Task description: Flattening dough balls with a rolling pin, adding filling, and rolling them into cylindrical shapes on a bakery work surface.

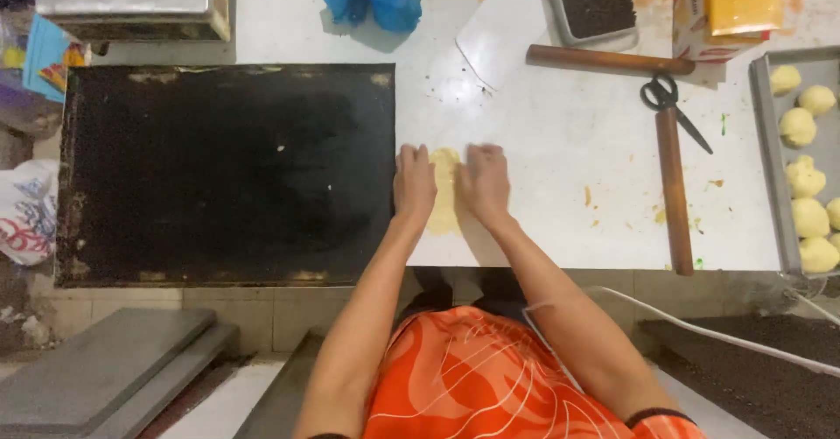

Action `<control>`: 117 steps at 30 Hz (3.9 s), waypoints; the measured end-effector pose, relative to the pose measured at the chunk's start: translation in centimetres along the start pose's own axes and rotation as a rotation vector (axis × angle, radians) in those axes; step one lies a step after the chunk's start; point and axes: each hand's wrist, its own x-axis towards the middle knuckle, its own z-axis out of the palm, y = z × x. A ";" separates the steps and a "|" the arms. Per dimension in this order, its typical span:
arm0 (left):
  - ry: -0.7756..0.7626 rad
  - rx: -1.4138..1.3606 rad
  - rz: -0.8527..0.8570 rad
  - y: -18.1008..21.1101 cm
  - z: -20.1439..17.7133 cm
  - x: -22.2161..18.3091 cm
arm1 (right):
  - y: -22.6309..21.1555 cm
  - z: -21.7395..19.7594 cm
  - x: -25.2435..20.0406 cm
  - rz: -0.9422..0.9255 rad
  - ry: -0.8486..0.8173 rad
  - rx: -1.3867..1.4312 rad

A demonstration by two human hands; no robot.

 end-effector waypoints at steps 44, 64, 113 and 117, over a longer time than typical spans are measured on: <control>-0.217 0.385 0.295 2.7 3.9 -3.1 | 5.3 -12.1 -5.4 0.143 -0.180 0.566; -0.172 -0.029 0.295 26.4 19.3 -4.9 | 50.0 -40.4 -5.4 0.344 -0.220 -0.335; -0.327 0.217 -0.272 15.4 11.1 -10.3 | 14.9 -17.1 -7.4 0.078 -0.179 0.012; 0.093 -0.212 -0.046 13.0 9.4 -10.7 | 13.0 -17.4 -10.0 0.024 0.071 0.455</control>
